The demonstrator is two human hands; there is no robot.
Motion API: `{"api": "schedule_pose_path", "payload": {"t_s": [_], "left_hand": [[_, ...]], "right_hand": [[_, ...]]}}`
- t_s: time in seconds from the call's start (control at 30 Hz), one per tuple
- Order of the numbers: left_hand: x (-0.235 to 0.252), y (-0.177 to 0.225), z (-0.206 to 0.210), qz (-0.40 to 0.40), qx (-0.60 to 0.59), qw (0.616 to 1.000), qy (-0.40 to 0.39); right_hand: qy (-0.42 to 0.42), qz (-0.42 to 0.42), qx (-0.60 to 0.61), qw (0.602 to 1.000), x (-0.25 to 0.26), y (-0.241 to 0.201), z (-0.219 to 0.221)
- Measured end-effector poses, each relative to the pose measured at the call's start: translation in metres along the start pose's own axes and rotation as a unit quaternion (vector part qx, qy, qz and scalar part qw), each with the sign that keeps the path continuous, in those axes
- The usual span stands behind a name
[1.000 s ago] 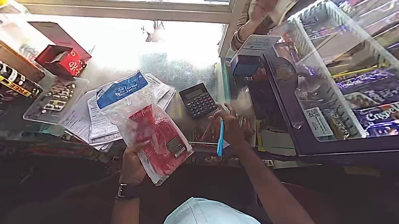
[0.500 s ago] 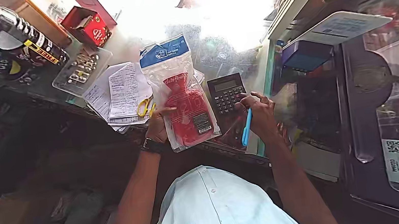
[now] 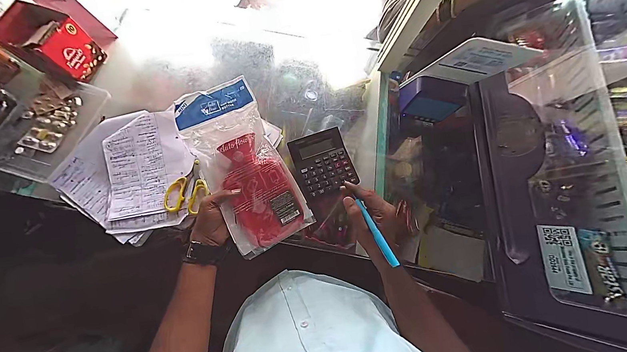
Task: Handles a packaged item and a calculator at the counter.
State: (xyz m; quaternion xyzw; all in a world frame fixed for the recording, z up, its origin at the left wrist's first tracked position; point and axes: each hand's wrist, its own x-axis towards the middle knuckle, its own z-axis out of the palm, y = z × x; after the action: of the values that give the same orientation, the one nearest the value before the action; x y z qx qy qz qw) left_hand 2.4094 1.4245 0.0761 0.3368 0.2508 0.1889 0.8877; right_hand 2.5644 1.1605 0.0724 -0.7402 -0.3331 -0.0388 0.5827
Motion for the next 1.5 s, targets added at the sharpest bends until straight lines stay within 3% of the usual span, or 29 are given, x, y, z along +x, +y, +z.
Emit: {"api": "schedule_pose_path", "payload": {"t_s": [0.17, 0.43, 0.8, 1.0, 1.2, 1.5], "left_hand": [[0.001, 0.0, -0.002, -0.016, 0.013, 1.0, 0.005], [0.0, 0.001, -0.007, -0.029, -0.006, 0.999, -0.016], [0.0, 0.002, -0.005, -0.035, 0.003, 0.999, -0.008], [-0.001, 0.001, -0.006, -0.038, -0.01, 0.999, -0.014], [-0.001, 0.001, -0.005, -0.037, -0.002, 0.999, -0.009], [-0.001, 0.002, -0.003, -0.04, 0.015, 0.999, 0.006]], "right_hand": [[-0.062, -0.087, -0.132, 0.985, 0.007, 0.003, 0.008], [-0.107, -0.124, -0.26, 0.952, 0.011, 0.001, 0.023], [-0.165, -0.158, -0.242, 0.943, 0.006, -0.004, 0.019], [-0.091, -0.121, -0.285, 0.947, 0.028, 0.008, 0.007], [-0.134, -0.105, -0.293, 0.941, 0.033, 0.012, 0.002], [-0.135, -0.135, -0.26, 0.947, 0.021, 0.007, 0.003]]}}
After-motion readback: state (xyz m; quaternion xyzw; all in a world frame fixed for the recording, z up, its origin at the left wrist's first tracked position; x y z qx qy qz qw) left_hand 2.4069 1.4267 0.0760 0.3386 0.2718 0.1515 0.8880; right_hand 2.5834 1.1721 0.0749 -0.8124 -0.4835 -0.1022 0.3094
